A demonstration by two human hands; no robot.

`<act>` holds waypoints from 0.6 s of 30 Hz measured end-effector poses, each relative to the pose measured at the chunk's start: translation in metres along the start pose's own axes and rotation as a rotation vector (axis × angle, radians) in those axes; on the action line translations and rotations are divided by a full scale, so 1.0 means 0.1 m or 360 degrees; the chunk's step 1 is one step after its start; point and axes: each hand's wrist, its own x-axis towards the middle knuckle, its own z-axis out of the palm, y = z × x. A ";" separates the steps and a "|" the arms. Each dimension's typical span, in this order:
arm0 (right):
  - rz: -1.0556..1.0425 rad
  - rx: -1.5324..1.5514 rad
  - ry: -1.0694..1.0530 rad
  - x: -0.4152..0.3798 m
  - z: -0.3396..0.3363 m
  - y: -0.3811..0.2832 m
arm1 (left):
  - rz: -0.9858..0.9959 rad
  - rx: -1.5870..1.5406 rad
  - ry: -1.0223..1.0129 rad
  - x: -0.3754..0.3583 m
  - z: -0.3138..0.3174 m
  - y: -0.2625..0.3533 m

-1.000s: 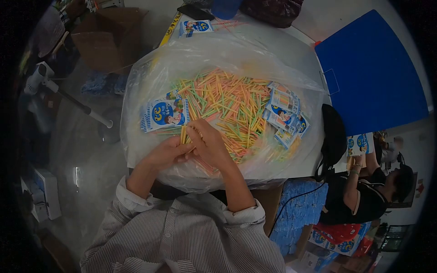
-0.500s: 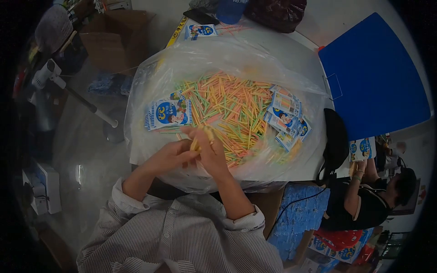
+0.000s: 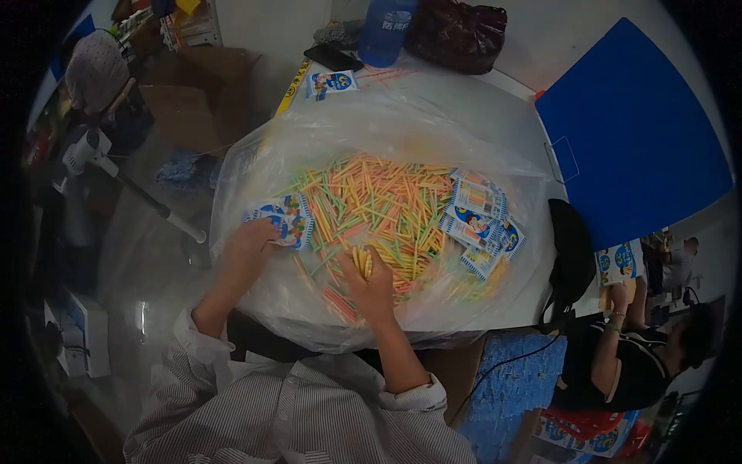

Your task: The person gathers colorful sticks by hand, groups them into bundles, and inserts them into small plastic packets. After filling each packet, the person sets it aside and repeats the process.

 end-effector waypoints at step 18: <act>0.0362 0.0401 -0.0300 0.00 -0.09 -0.19 | -0.0490 -0.1024 -0.0268 0.19 -0.29 0.40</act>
